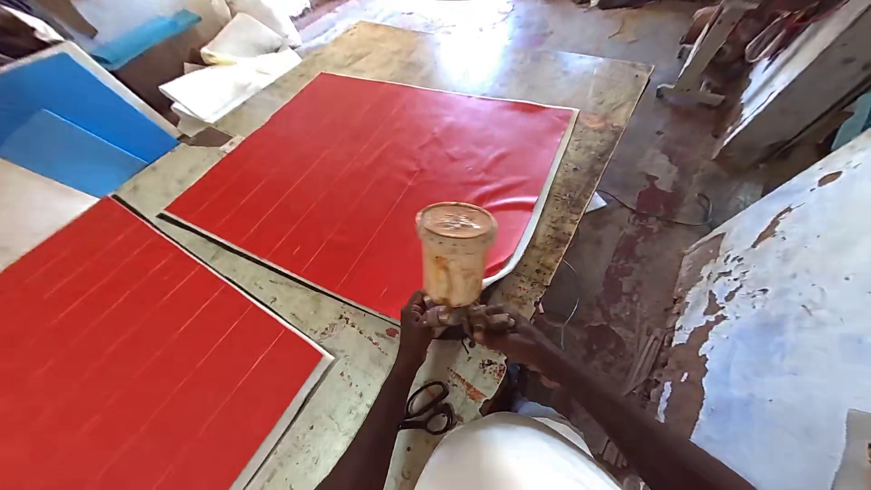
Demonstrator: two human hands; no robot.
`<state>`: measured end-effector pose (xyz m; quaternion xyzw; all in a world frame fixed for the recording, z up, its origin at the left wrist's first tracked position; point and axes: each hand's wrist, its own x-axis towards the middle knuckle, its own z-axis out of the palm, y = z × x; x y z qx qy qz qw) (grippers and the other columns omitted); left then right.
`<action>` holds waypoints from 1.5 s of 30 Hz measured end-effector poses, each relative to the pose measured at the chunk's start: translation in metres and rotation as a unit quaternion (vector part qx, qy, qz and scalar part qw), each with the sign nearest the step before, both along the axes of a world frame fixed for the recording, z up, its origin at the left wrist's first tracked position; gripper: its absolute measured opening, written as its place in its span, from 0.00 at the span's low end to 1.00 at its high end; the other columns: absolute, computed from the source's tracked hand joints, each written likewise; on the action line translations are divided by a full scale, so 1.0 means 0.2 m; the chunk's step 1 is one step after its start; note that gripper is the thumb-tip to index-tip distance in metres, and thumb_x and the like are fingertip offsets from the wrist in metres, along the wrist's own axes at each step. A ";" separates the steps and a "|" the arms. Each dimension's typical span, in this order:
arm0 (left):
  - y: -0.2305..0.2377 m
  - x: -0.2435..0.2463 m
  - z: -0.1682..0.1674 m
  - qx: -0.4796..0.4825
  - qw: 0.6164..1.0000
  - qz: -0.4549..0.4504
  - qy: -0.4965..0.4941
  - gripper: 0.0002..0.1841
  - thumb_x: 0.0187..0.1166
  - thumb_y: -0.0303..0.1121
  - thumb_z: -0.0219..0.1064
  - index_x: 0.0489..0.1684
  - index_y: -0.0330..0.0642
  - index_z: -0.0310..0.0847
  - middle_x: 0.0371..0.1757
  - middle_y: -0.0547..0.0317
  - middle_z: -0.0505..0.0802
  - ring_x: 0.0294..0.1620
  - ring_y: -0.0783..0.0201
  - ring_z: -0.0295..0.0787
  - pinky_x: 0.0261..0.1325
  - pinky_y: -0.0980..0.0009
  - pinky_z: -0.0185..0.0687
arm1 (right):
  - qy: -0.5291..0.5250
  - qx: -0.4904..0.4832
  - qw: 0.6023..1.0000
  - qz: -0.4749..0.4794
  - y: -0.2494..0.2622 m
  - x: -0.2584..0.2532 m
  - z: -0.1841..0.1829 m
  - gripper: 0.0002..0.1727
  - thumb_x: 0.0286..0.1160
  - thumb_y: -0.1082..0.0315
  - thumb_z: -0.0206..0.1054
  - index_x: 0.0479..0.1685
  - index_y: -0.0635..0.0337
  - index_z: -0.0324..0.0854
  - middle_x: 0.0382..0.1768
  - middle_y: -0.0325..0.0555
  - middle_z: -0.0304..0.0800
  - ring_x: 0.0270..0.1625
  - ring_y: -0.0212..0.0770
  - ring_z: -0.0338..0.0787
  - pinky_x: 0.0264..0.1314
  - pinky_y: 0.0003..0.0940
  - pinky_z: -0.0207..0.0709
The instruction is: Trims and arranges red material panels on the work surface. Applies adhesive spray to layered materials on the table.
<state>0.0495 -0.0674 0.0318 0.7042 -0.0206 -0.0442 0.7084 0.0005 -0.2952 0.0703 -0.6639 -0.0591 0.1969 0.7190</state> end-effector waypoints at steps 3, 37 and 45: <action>-0.04 -0.06 -0.02 0.059 0.996 -0.056 -0.039 0.13 0.87 0.33 0.61 0.65 0.41 0.80 0.43 0.58 0.92 0.38 0.69 0.89 0.44 0.68 0.88 | 0.064 -0.011 0.995 -0.074 -0.08 -0.18 -0.06 0.19 0.70 0.68 0.78 0.61 0.52 0.85 0.45 0.37 0.93 0.45 0.32 0.90 0.48 0.33 0.87; -0.09 -0.13 -0.24 0.267 0.954 -0.063 -0.122 0.15 0.90 0.39 0.59 0.65 0.42 0.83 0.38 0.50 0.94 0.37 0.55 0.92 0.47 0.50 0.88 | 0.066 -0.226 0.967 -0.100 -0.32 -0.61 0.17 0.14 0.82 0.65 0.68 0.63 0.56 0.81 0.25 0.44 0.86 0.19 0.37 0.81 0.22 0.30 0.78; -0.10 -0.20 -0.20 0.305 0.935 -0.097 -0.149 0.16 0.89 0.39 0.59 0.67 0.42 0.83 0.39 0.48 0.94 0.37 0.53 0.93 0.47 0.48 0.89 | 0.129 -0.184 0.965 -0.133 -0.41 -0.67 0.18 0.17 0.84 0.63 0.67 0.69 0.53 0.80 0.34 0.51 0.92 0.23 0.42 0.88 0.21 0.31 0.81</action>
